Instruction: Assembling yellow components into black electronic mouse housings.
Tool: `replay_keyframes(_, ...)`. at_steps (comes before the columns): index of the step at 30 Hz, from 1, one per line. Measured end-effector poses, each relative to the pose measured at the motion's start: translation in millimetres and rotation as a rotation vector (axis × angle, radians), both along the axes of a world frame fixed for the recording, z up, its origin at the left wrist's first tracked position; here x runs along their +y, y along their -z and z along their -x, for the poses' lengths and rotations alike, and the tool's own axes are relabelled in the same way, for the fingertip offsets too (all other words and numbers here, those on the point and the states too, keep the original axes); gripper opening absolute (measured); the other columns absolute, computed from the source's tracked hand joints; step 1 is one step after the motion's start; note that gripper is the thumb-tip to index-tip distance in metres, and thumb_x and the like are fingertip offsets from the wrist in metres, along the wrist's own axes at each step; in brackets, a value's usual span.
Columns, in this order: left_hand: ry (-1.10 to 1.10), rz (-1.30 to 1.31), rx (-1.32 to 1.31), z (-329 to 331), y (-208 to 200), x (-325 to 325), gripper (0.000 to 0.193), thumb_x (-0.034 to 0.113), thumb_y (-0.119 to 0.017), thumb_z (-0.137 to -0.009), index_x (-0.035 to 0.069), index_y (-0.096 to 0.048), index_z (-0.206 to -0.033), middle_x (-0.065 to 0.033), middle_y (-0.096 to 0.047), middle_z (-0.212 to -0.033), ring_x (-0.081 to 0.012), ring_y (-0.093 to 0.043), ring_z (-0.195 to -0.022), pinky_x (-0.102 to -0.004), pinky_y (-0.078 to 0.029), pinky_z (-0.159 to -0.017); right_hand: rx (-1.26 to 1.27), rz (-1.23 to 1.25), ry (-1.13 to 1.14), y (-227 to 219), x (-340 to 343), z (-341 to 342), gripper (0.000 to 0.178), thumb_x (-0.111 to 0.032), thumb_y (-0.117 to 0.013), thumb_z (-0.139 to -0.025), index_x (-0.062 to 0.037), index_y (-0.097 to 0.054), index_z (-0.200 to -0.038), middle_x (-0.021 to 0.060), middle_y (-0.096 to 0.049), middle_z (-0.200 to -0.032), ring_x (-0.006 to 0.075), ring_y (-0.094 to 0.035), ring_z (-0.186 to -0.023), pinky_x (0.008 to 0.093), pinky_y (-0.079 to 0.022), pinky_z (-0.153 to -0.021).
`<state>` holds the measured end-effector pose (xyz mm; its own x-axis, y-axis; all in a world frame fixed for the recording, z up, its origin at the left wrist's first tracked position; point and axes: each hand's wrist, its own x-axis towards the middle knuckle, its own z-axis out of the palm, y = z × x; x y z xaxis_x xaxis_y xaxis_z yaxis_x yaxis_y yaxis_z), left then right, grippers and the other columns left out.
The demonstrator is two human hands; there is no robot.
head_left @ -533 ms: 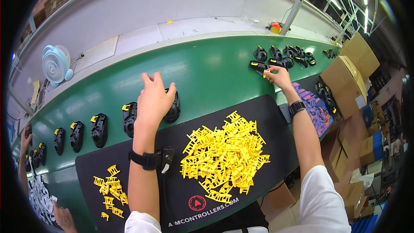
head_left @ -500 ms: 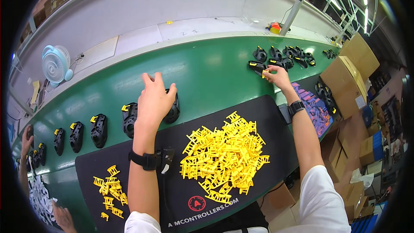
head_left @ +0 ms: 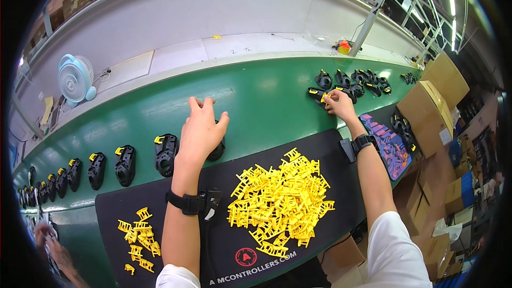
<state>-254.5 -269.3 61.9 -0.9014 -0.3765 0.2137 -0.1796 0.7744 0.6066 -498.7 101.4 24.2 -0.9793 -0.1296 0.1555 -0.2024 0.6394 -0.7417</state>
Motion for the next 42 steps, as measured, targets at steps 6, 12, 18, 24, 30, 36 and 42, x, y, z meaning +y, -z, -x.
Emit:
replay_keyframes(6,0.05,-0.091,0.094,-0.2,11.1,-7.8,0.053,0.034,-0.069,-0.092,-0.001,-0.056,-0.13,-0.021,-0.054,-0.127,-0.0353,-0.065,-0.107,-0.0447,-0.053,-0.093,-0.347,0.35,-0.372,-26.9,-53.0,-47.4,0.026,-0.028,-0.068,-0.099,-0.0023,-0.066,-0.102,-0.0006,-0.063,-0.085,0.0068,-0.061,-0.076,0.023,-0.052,-0.072)
replay_keyframes(12,0.62,-1.159,0.514,20.9,8.8,19.4,0.042,0.032,-0.062,-0.101,-0.001,-0.058,-0.126,-0.0215,-0.057,-0.135,-0.0291,-0.065,-0.114,-0.0417,-0.055,-0.096,-0.781,0.941,-0.972,-88.7,-127.1,-141.2,0.022,-0.024,-0.061,-0.103,-0.003,-0.062,-0.111,0.0029,-0.063,-0.097,0.0104,-0.059,-0.082,0.0257,-0.05,-0.075)
replay_keyframes(18,0.408,-1.416,0.68,1.1,-29.8,3.9,0.041,0.031,-0.049,-0.104,-0.005,-0.056,-0.122,-0.0232,-0.065,-0.122,-0.0372,-0.068,-0.109,-0.0425,-0.061,-0.086,-0.632,0.988,-0.994,-110.1,-158.3,-155.4,0.027,-0.031,-0.052,-0.107,-0.0051,-0.059,-0.111,0.0181,-0.062,-0.13,0.0161,-0.064,-0.093,0.0275,-0.052,-0.078)
replay_keyframes(24,0.301,-1.365,0.655,-13.4,-50.1,-1.9,0.041,0.031,-0.044,-0.103,0.003,-0.05,-0.132,-0.0231,-0.066,-0.12,-0.034,-0.07,-0.095,-0.039,-0.057,-0.071,-0.72,1.148,-1.3,-110.7,-150.9,-152.3,0.036,-0.041,-0.05,-0.106,-0.0064,-0.053,-0.116,0.0222,-0.062,-0.131,0.0193,-0.065,-0.098,0.0281,-0.053,-0.08)
replay_keyframes(30,0.564,-1.535,0.604,-16.7,-48.7,6.7,0.05,0.037,-0.029,-0.105,0.004,-0.046,-0.139,-0.021,-0.064,-0.121,-0.0377,-0.066,-0.097,-0.0477,-0.055,-0.075,-0.732,1.173,-1.179,-120.0,-150.3,-155.7,0.035,-0.03,-0.055,-0.106,-0.0006,-0.053,-0.125,0.0195,-0.066,-0.122,0.0164,-0.066,-0.09,0.0246,-0.052,-0.075)
replay_keyframes(36,0.564,-1.349,0.56,-12.0,-54.8,30.6,0.055,0.038,-0.03,-0.106,0.005,-0.038,-0.148,-0.0206,-0.062,-0.127,-0.0408,-0.066,-0.107,-0.0516,-0.056,-0.089,-0.292,0.929,-0.952,-132.0,-141.8,-159.2,0.035,-0.015,-0.062,-0.102,0.0013,-0.06,-0.133,0.0067,-0.067,-0.097,0.0084,-0.06,-0.074,0.0212,-0.049,-0.064)
replay_keyframes(42,0.639,-1.245,0.514,-10.0,-49.0,41.6,0.051,0.029,-0.047,-0.105,0.004,-0.034,-0.148,-0.0135,-0.054,-0.133,-0.0253,-0.063,-0.115,-0.046,-0.054,-0.096,0.173,0.559,-0.719,-134.2,-148.7,-178.9,0.034,-0.004,-0.068,-0.093,-0.0027,-0.067,-0.127,0.0023,-0.067,-0.085,0.0077,-0.061,-0.071,0.0225,-0.049,-0.064)
